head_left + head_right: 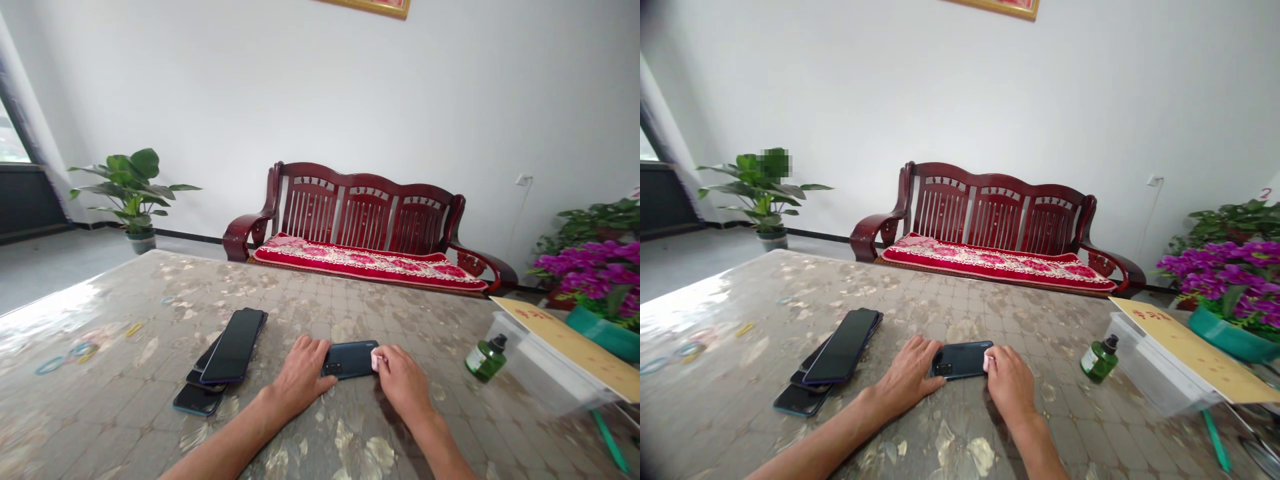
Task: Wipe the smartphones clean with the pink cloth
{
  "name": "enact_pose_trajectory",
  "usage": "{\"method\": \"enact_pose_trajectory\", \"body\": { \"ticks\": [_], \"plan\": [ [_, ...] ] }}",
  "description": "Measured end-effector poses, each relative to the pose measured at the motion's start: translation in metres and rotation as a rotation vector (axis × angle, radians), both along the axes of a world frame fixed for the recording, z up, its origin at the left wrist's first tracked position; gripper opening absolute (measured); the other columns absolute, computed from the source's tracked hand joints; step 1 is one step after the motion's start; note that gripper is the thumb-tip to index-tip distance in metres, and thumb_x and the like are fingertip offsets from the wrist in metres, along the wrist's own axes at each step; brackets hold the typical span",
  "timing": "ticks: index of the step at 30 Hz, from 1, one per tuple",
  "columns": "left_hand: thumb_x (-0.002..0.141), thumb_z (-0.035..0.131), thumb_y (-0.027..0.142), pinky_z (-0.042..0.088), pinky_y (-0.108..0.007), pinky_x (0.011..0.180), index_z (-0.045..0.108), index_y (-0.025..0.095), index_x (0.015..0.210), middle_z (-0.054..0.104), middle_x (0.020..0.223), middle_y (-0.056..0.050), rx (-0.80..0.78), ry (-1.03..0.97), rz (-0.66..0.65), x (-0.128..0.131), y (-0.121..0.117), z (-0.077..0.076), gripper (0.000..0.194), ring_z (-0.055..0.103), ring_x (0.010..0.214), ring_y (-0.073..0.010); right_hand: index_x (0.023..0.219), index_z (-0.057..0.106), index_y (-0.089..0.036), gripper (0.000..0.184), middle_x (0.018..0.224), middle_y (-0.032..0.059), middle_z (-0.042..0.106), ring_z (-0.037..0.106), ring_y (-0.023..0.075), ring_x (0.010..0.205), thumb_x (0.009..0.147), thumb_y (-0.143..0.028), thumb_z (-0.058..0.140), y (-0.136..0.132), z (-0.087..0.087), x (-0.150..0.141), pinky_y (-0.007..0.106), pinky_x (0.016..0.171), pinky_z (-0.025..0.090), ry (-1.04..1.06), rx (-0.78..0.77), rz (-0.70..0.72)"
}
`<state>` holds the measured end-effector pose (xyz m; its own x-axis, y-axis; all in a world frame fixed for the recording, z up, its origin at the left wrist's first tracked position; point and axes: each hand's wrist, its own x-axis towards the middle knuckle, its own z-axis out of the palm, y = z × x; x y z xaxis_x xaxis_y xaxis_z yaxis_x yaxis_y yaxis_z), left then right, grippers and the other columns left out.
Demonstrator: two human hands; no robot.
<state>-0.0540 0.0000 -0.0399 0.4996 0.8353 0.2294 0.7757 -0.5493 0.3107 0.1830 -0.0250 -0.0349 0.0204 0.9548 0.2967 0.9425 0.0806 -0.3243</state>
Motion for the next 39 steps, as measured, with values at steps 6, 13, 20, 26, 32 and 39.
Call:
{"method": "enact_pose_trajectory", "body": {
  "ticks": [6,13,20,26,32,39],
  "plan": [
    [0.082,0.071,0.037,0.034,-0.043,0.105,0.053,0.021,0.111,0.066,0.107,-0.006,0.054,0.045,-0.044,0.001,0.000,0.001,0.037,0.056,0.105,-0.0283,0.092,0.068,-0.025,0.020,0.091,0.0013,0.066,0.062,0.0185,0.086,0.093,-0.014,0.051,-0.003,-0.006,-0.015,0.027,0.073,0.039,0.017,0.059,0.052],
    [0.087,0.067,0.037,0.036,-0.044,0.105,0.056,0.020,0.109,0.068,0.102,-0.006,0.115,0.152,-0.044,0.004,-0.002,0.007,0.030,0.061,0.100,-0.0273,0.090,0.066,-0.024,0.024,0.086,0.0010,0.064,0.059,0.0173,0.084,0.095,-0.012,0.046,-0.009,-0.005,-0.040,0.027,0.077,0.039,0.009,0.185,0.305],
    [0.093,0.058,0.034,0.041,-0.045,0.099,0.061,0.018,0.102,0.071,0.092,-0.008,0.151,0.186,-0.028,0.005,0.005,0.010,0.019,0.064,0.091,-0.0275,0.094,0.066,-0.024,0.021,0.091,0.0026,0.066,0.062,0.0186,0.085,0.097,-0.021,0.046,0.008,-0.009,0.006,0.028,0.074,0.040,0.040,0.309,0.041],
    [0.097,0.052,0.030,0.039,-0.044,0.100,0.064,0.019,0.101,0.072,0.088,-0.006,0.127,0.134,-0.006,0.004,0.007,0.013,0.017,0.066,0.090,-0.0249,0.097,0.064,-0.022,0.023,0.091,0.0027,0.065,0.060,0.0171,0.085,0.100,-0.020,0.041,0.003,-0.005,-0.041,0.027,0.077,0.041,0.066,0.418,0.285],
    [0.098,0.048,0.034,0.033,-0.050,0.105,0.067,0.024,0.102,0.074,0.088,-0.003,0.091,0.087,0.026,0.000,0.006,0.016,0.021,0.067,0.091,-0.0240,0.093,0.064,-0.023,0.025,0.088,0.0032,0.064,0.059,0.0172,0.083,0.100,-0.021,0.041,0.008,0.001,-0.037,0.028,0.076,0.040,0.042,0.413,0.294],
    [0.093,0.055,0.037,0.028,-0.052,0.109,0.064,0.024,0.107,0.074,0.089,-0.004,0.058,0.062,0.076,0.001,0.007,0.014,0.021,0.068,0.092,-0.0248,0.097,0.068,-0.025,0.023,0.099,0.0028,0.069,0.064,0.0184,0.092,0.095,-0.028,0.045,0.018,-0.010,0.013,0.027,0.077,0.044,0.202,0.333,-0.028]
  ]
}}
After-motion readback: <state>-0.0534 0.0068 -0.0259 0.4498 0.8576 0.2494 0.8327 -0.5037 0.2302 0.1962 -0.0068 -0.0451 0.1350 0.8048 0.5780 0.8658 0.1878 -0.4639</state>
